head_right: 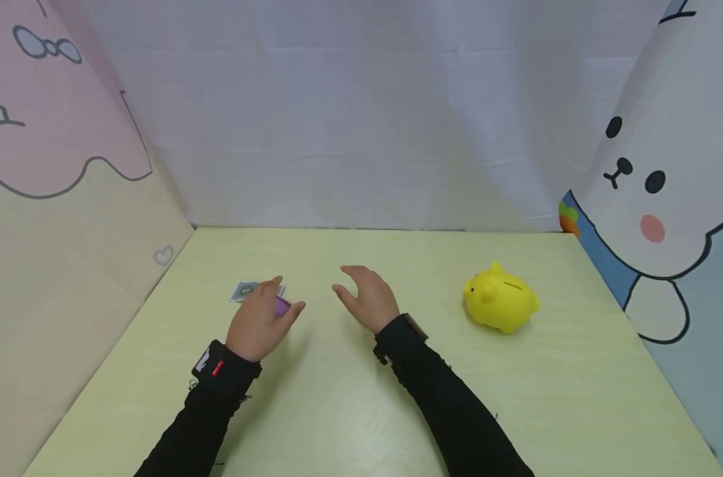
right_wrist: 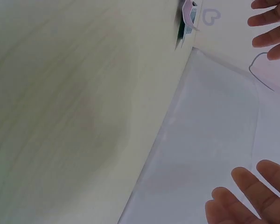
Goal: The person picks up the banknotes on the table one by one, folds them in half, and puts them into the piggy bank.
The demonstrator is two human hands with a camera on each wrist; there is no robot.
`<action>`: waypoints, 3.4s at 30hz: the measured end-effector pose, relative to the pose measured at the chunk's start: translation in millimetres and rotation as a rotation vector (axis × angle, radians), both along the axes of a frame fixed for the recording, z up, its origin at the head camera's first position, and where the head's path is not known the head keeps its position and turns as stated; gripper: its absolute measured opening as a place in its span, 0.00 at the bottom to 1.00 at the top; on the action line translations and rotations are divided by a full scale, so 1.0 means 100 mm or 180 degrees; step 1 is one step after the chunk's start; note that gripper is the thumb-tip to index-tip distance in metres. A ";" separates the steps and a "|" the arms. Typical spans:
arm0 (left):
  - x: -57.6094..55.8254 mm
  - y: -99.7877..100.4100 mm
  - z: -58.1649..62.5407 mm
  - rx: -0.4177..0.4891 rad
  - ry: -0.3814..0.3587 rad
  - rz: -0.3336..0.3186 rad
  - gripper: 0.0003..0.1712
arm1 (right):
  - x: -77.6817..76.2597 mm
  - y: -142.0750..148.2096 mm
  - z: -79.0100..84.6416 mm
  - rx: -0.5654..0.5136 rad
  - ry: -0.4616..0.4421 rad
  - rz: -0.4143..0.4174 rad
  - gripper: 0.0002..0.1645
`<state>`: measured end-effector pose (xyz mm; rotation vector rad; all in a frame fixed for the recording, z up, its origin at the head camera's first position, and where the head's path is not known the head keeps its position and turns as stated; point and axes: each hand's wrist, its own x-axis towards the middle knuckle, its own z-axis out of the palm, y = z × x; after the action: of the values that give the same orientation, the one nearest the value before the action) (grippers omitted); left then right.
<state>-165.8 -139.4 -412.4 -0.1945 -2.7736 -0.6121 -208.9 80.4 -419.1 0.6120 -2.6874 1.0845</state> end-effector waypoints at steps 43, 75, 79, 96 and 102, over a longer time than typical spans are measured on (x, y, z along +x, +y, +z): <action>-0.12 -0.79 -0.37 -0.0293 -0.1331 0.0290 0.39 | -0.27 -1.04 -0.27 0.0218 -0.1244 0.0360 0.22; -0.13 -0.71 -0.43 -0.0314 -0.1231 -0.0154 0.31 | -0.28 -1.15 -0.33 0.0358 -0.1313 0.0346 0.10; -0.14 -0.72 -0.43 -0.0315 -0.1225 -0.0165 0.32 | -0.28 -1.13 -0.33 0.0333 -0.1278 0.0344 0.09; -0.21 -0.71 -0.39 0.0161 -0.1469 -0.0125 0.24 | -0.33 -0.81 -0.22 -0.0328 -0.1665 0.0381 0.08; -0.26 -0.68 -0.40 0.0425 -0.1488 -0.0135 0.16 | -0.30 -0.68 -0.19 -0.0481 -0.1716 0.0334 0.09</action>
<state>-192.3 -207.5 -452.5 -0.0890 -3.1600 -0.9572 -238.9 12.8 -437.8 0.4922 -2.9885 1.6695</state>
